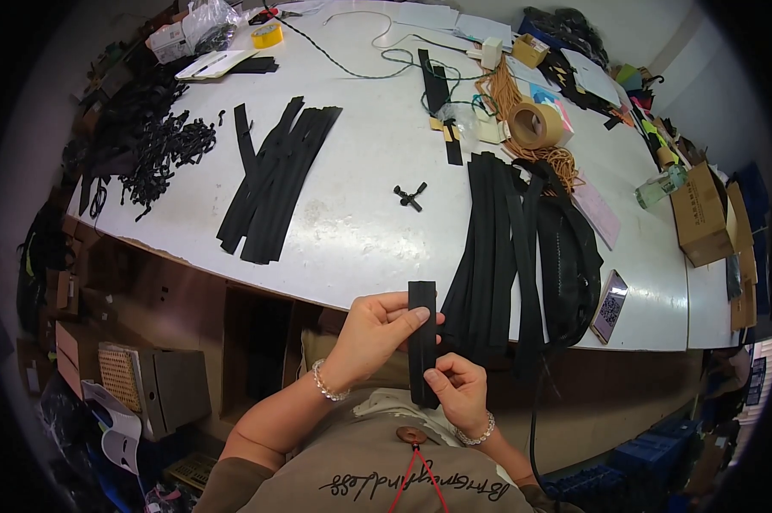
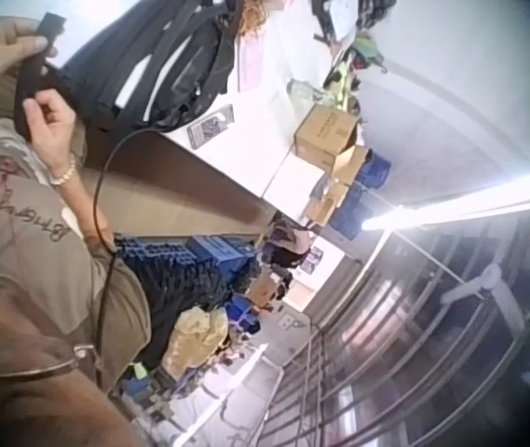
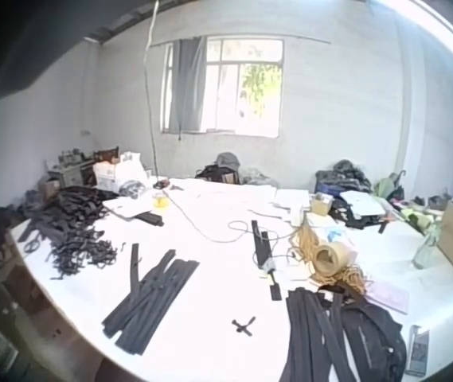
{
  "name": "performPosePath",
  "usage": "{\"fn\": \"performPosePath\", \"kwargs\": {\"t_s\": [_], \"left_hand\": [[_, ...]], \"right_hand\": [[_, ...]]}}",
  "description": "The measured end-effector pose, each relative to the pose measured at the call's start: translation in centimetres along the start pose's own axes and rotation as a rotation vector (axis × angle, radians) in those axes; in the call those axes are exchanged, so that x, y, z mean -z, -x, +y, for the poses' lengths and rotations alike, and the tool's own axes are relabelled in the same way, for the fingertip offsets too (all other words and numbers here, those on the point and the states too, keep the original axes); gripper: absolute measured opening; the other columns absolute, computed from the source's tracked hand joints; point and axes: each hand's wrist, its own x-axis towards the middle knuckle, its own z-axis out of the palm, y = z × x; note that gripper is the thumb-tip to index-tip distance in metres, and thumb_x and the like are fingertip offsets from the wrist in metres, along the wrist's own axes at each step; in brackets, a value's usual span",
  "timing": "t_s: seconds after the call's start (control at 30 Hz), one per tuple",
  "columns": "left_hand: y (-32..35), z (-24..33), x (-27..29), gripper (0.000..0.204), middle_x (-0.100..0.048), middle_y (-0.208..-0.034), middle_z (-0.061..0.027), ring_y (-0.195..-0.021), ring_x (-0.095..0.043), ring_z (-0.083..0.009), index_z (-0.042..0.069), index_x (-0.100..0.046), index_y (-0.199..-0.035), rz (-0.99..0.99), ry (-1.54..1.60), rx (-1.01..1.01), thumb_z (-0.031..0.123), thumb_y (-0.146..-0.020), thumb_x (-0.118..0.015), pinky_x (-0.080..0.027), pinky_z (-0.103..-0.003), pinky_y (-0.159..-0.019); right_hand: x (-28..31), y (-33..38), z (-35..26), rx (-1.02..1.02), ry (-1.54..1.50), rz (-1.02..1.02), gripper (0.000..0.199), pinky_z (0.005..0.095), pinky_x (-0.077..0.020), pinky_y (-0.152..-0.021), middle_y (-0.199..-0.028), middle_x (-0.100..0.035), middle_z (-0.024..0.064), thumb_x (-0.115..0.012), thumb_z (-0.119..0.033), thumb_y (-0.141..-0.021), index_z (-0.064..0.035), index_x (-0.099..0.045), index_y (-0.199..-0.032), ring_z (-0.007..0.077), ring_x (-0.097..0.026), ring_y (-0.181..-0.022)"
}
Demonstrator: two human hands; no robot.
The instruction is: Assembling small plastic clips onto black fabric or rubber straps.
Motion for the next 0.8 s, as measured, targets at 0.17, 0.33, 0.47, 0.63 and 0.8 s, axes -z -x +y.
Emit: {"fn": "performPosePath", "kwargs": {"t_s": [0.17, 0.33, 0.47, 0.63, 0.8], "left_hand": [[-0.1, 1.2, 1.2, 0.023, -0.064, -0.087, -0.0106, -0.068, -0.064, -0.0161, 0.000, -0.054, -0.109, 0.215, 0.155, -0.212, 0.007, -0.087, -0.054, -0.053, -0.026, -0.058], [1.4, 3.8, 6.1, 0.024, -0.060, -0.092, -0.0089, -0.075, -0.062, -0.0197, 0.004, -0.050, -0.112, 0.473, 0.240, -0.500, 0.011, -0.089, -0.052, -0.054, -0.031, -0.067], [4.2, 1.1, 8.9, 0.028, -0.057, -0.098, -0.0054, -0.081, -0.061, -0.0190, 0.006, -0.047, -0.116, 0.570, 0.293, -0.502, 0.016, -0.090, -0.052, -0.054, -0.032, -0.069], [6.2, -1.5, 11.0, 0.024, -0.058, -0.096, -0.0044, -0.080, -0.061, -0.0163, 0.006, -0.046, -0.114, 0.660, 0.357, -0.435, 0.014, -0.091, -0.049, -0.054, -0.031, -0.071], [6.7, -4.5, 13.1, 0.017, -0.059, -0.090, -0.0062, -0.079, -0.061, -0.0172, 0.005, -0.050, -0.102, 0.493, 0.234, -0.155, 0.009, -0.087, -0.055, -0.055, -0.030, -0.066]], "right_hand": [[-0.1, -0.7, -0.1, 0.000, 0.208, -0.044, 0.011, 0.0174, -0.0426, -0.058, -0.071, -0.060, 0.0001, -0.066, -0.006, -0.080, 0.0015, -0.061, -0.085, 0.0033, -0.053, -0.066], [2.1, -1.5, -1.1, -0.015, 0.331, 0.084, 0.019, 0.0207, -0.0461, -0.059, -0.071, -0.066, 0.0067, -0.074, -0.010, -0.071, 0.0014, -0.066, -0.084, 0.0065, -0.058, -0.065], [4.1, -3.1, -4.5, 0.134, 0.642, -0.012, 0.013, 0.0234, -0.0475, -0.059, -0.071, -0.064, 0.0091, -0.070, -0.007, -0.069, 0.0011, -0.064, -0.078, 0.0148, -0.063, -0.064], [5.1, -3.4, -5.9, 0.171, 0.803, -0.153, 0.013, 0.0245, -0.0474, -0.059, -0.073, -0.063, 0.0083, -0.068, -0.005, -0.068, -0.0007, -0.062, -0.079, 0.0164, -0.062, -0.064], [4.6, -2.8, -5.3, 0.232, 0.292, 0.259, 0.014, 0.0195, -0.0473, -0.062, -0.078, -0.063, 0.0027, -0.068, 0.003, -0.072, 0.0005, -0.062, -0.084, 0.0071, -0.059, -0.068]]}}
